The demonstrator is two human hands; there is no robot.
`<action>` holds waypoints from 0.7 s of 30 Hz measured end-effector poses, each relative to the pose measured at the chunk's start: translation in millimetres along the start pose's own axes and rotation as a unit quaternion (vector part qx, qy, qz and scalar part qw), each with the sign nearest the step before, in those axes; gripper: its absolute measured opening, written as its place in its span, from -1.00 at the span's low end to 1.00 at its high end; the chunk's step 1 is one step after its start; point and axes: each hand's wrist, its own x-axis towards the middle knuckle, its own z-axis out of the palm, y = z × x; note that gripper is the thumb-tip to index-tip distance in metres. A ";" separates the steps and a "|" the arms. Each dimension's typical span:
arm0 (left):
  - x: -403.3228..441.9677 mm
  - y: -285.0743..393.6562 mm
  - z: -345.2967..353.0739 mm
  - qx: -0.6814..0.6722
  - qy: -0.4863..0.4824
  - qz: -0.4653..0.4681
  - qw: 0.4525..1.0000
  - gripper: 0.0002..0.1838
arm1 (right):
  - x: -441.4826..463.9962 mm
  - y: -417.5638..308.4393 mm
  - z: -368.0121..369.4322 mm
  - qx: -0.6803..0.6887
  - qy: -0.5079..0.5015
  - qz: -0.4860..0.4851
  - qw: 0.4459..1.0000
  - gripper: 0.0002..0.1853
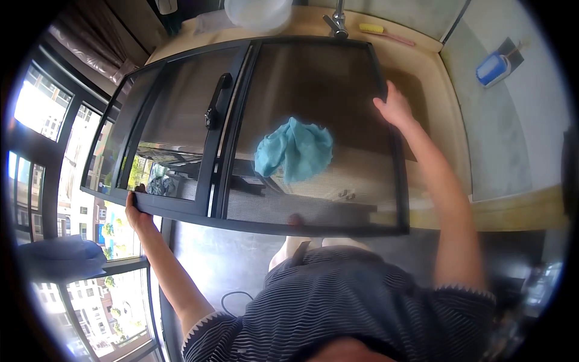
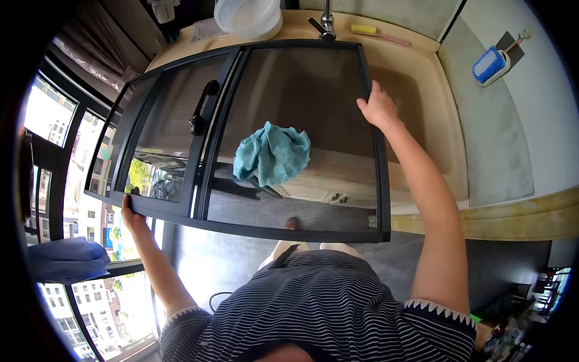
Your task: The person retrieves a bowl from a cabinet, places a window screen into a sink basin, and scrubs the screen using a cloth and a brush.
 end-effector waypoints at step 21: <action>-28.7 -5.2 -37.6 -0.104 -0.039 -0.051 0.993 -0.83 | 33.5 5.6 30.5 0.091 0.005 0.047 0.995 -0.56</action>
